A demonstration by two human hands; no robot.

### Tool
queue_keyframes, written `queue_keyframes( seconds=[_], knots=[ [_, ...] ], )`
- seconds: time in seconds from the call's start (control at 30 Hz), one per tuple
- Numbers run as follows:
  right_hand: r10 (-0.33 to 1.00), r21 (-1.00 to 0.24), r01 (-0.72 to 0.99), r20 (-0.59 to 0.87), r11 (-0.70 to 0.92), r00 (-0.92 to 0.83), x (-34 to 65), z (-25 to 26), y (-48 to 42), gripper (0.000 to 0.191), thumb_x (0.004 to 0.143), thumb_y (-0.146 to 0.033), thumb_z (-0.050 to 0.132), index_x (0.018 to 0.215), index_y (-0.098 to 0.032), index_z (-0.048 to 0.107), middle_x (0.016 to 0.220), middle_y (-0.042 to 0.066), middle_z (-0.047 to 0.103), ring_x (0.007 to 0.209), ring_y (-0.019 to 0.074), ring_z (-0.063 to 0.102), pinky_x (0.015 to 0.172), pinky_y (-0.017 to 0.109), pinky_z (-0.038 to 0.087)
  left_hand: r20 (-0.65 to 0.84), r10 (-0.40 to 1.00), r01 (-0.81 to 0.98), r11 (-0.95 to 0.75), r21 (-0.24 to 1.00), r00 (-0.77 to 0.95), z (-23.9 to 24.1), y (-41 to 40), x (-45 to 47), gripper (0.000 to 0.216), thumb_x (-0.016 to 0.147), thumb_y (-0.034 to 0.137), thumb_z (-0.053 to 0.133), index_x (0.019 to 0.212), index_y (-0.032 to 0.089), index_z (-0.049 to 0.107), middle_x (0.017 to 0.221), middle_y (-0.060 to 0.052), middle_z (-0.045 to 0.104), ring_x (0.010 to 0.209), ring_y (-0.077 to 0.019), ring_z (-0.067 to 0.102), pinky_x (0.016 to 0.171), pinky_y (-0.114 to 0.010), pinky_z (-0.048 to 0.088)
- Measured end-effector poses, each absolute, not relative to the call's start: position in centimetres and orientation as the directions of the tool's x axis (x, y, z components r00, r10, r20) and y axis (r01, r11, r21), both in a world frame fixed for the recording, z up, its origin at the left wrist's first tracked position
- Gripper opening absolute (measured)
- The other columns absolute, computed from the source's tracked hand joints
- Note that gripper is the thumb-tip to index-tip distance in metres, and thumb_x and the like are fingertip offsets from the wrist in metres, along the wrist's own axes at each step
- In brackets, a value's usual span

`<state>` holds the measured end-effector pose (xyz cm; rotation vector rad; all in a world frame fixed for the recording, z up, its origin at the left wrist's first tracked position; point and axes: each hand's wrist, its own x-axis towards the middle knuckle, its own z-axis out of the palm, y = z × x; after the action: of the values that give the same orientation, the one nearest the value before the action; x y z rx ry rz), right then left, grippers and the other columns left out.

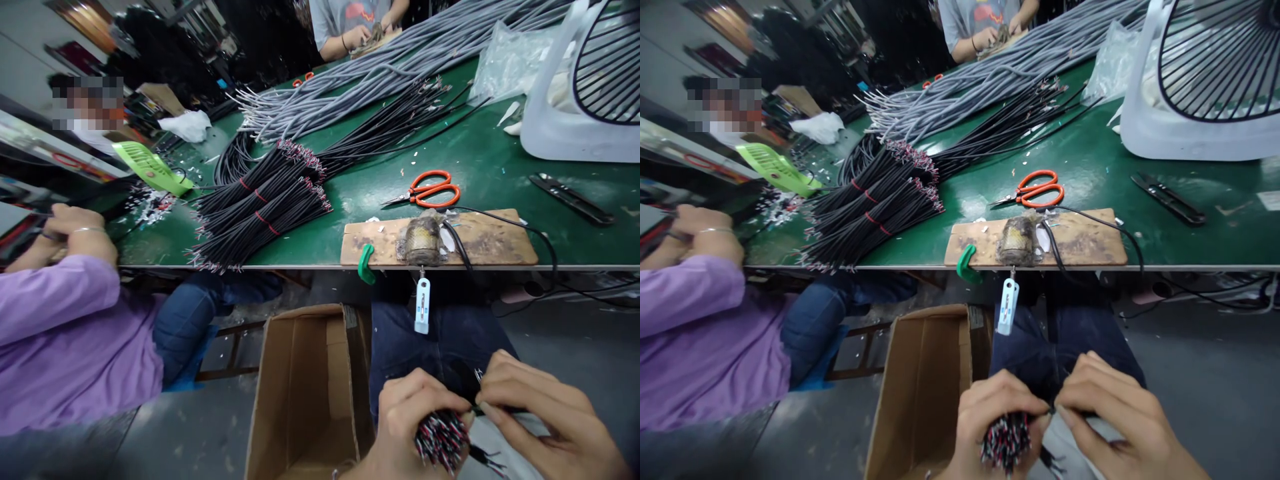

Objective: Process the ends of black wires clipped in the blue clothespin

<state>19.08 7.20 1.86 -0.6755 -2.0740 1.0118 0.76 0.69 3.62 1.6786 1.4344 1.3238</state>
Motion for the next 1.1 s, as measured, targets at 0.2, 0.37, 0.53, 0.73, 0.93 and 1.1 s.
queue_keyframes(
  seconds=[0.2,0.37,0.53,0.73,0.93,1.1],
  knots=[
    [0.659,-0.619,0.309,0.480,0.722,-0.579,20.0,0.5,6.4,0.021,0.086,-0.013,0.061,0.099,-0.025,0.071,0.083,0.002,0.074,0.074,0.0207,0.069,0.076,0.037,0.056,0.209,0.978,0.430,-0.196,0.882,0.016,2.6,0.4,0.4,0.033,0.064,0.006,0.067,0.096,0.017,0.071,0.077,-0.006,0.075,0.065,-0.0198,0.069,0.059,-0.028,0.052],
    [0.656,-0.522,0.398,0.573,0.754,-0.491,19.9,-1.4,4.5,0.029,0.086,-0.008,0.059,0.108,-0.024,0.069,0.086,0.004,0.074,0.077,0.0240,0.068,0.071,0.041,0.053,0.234,0.967,0.390,-0.177,0.904,-0.103,2.3,0.6,0.9,0.019,0.066,0.006,0.069,0.083,0.015,0.072,0.068,-0.007,0.074,0.057,-0.0184,0.069,0.055,-0.026,0.052],
    [0.724,-0.619,0.381,0.533,0.687,-0.439,19.0,-0.4,4.4,0.022,0.086,-0.008,0.058,0.100,-0.022,0.067,0.082,0.004,0.070,0.076,0.0231,0.066,0.074,0.042,0.053,0.308,0.940,0.368,-0.237,0.899,-0.148,2.0,0.4,1.4,0.022,0.065,0.004,0.067,0.083,0.015,0.071,0.067,-0.007,0.075,0.057,-0.0179,0.068,0.054,-0.025,0.052],
    [0.732,-0.756,0.237,0.423,0.610,-0.535,18.0,1.7,5.9,0.022,0.085,0.002,0.052,0.093,-0.018,0.058,0.075,0.003,0.062,0.071,0.0178,0.059,0.066,0.033,0.051,0.285,0.948,0.357,-0.220,0.908,-0.140,1.9,0.4,1.6,0.013,0.066,0.009,0.069,0.077,0.015,0.071,0.062,-0.006,0.073,0.052,-0.0170,0.065,0.051,-0.026,0.049],
    [0.643,-0.589,0.308,0.523,0.747,-0.560,19.0,-0.1,4.8,0.035,0.079,0.002,0.062,0.108,-0.017,0.063,0.088,0.006,0.067,0.081,0.0224,0.061,0.074,0.039,0.050,0.272,0.943,0.361,-0.190,0.913,-0.191,2.3,0.5,1.7,0.012,0.065,0.007,0.071,0.074,0.014,0.071,0.060,-0.006,0.072,0.049,-0.0151,0.064,0.049,-0.024,0.046],
    [0.726,-0.718,0.283,0.432,0.636,-0.535,18.2,1.1,5.4,0.022,0.083,0.000,0.057,0.096,-0.017,0.060,0.082,0.004,0.064,0.077,0.0199,0.062,0.076,0.037,0.049,0.304,0.929,0.363,-0.215,0.907,-0.210,2.4,0.4,1.7,0.013,0.065,0.006,0.069,0.076,0.014,0.071,0.061,-0.006,0.072,0.050,-0.0148,0.063,0.050,-0.024,0.047]
  ],
)
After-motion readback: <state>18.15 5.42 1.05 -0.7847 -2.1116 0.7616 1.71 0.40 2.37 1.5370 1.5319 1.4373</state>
